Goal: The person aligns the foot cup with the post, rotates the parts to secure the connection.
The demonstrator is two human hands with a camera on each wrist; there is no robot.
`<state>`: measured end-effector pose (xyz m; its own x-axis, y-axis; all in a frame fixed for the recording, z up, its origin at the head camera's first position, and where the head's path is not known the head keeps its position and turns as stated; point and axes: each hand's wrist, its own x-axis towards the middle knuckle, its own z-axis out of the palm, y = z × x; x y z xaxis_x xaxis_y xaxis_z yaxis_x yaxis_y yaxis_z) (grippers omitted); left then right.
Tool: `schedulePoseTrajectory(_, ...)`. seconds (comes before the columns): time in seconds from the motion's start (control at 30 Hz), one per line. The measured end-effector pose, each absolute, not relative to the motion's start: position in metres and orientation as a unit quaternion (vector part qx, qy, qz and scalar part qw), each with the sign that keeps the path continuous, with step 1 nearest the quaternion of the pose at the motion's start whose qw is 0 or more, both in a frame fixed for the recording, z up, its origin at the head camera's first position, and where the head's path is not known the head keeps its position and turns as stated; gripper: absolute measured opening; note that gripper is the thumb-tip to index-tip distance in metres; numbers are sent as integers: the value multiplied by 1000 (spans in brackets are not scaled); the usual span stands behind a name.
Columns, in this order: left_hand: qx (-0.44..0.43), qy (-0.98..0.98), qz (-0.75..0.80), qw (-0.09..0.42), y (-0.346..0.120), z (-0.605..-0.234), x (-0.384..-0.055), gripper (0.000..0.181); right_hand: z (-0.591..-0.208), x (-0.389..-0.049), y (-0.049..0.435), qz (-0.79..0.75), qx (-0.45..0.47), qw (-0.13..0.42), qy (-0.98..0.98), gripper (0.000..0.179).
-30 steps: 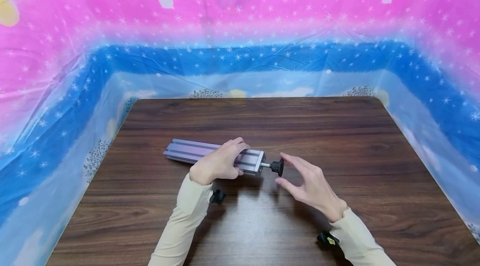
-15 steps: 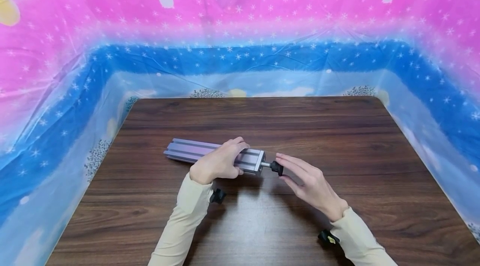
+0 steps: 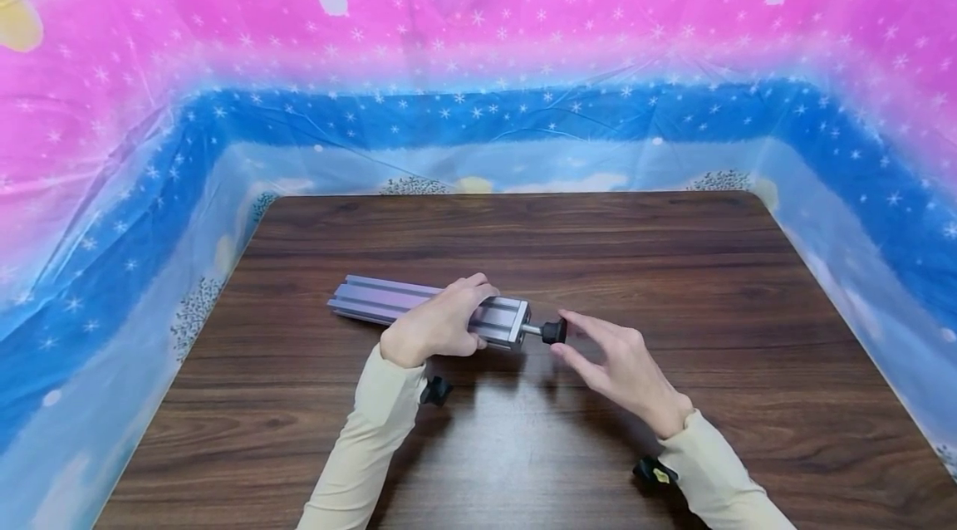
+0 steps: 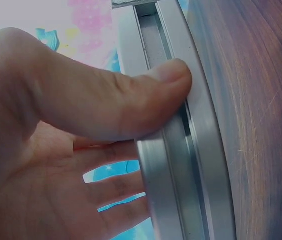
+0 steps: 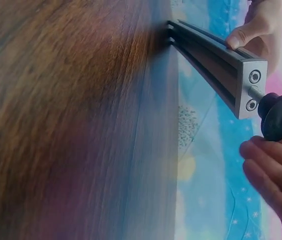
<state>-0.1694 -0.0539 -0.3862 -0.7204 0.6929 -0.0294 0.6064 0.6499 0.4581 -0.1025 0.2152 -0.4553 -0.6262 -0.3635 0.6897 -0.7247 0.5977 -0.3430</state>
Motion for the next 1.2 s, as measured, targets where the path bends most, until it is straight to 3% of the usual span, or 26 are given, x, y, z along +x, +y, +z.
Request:
schedulePoseTrajectory(0.17,359,903,213,103,-54,-386,-170,56,-456,-103,214,323,300,273,-855,34)
schedulePoseTrajectory(0.43,367,901,212,94,-53,-386,-170,55,-454,-102,216,332,334,297,-831,55)
schedulePoseTrajectory(0.63,373,900,210,84,-53,-387,-171,55,-450,-104,215,318,384,327,-803,39)
schedulePoseTrajectory(0.8,376,899,210,79,-53,-386,-171,54,-452,-105,213,322,379,337,-800,41)
schedulePoseTrajectory(1.2,364,903,210,90,-53,-387,-169,56,-456,-101,213,339,290,288,-848,38)
